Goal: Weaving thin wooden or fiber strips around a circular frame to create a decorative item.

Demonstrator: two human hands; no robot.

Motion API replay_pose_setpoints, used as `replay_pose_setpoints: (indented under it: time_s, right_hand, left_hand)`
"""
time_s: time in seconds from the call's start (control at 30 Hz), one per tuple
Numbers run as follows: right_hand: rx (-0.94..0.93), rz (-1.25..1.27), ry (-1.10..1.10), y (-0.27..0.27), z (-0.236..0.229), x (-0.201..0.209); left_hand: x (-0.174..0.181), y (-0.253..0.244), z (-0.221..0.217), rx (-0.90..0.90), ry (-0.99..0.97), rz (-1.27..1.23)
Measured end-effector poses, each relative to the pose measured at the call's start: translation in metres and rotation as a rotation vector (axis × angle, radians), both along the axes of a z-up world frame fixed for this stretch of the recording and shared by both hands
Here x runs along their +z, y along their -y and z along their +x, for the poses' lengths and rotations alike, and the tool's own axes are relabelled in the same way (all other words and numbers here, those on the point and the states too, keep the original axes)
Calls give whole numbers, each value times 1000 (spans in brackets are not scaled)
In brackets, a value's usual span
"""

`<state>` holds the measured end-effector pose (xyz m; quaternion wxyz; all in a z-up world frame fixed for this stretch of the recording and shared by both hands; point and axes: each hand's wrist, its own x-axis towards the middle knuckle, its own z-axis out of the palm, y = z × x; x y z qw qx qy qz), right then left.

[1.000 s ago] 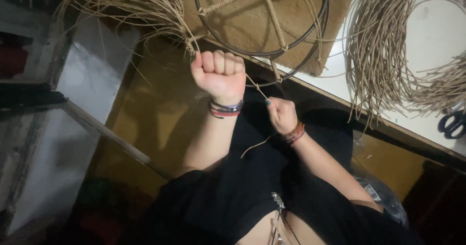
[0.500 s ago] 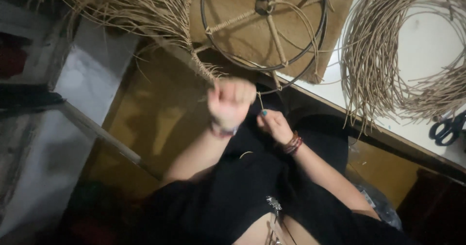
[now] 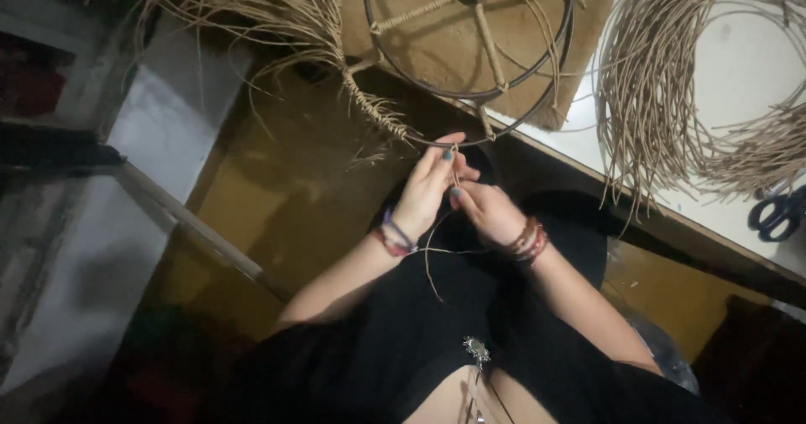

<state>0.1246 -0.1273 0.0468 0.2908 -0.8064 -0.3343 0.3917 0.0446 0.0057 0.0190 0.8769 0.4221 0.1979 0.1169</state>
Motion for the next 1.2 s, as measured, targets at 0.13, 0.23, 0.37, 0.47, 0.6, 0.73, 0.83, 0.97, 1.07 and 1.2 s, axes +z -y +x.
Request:
replay_pose_setpoints:
  time_s: [0.13, 0.23, 0.37, 0.47, 0.6, 0.73, 0.83, 0.97, 1.07, 1.2]
  right_hand:
    - [165, -325, 401, 2, 7, 34]
    - [-64, 67, 663, -14, 24, 57]
    - [12, 167, 942, -19, 47, 14]
    - [-2, 226, 927, -19, 45, 11]
    - [-10, 204, 973, -18, 48, 6]
    - [19, 242, 879, -18, 51, 14]
    - [23, 265, 837, -19, 51, 17]
    - [51, 271, 845, -21, 54, 19]
    - [61, 283, 817, -19, 53, 19]
    - [47, 288, 851, -17, 52, 16]
  left_hand:
    - [17, 7, 14, 97, -99, -121]
    - [18, 11, 14, 214, -166, 201]
    - [-6, 14, 15, 213, -238, 502]
    - [3, 20, 11, 236, -248, 299]
    - [28, 23, 17, 260, -190, -64]
    - [19, 16, 11, 219, -192, -58]
    - [4, 16, 14, 284, -207, 241]
    - [22, -11, 8, 428, -398, 41]
    - [-7, -37, -8, 356, -361, 41]
    - [-30, -96, -30, -124, -629, 780]
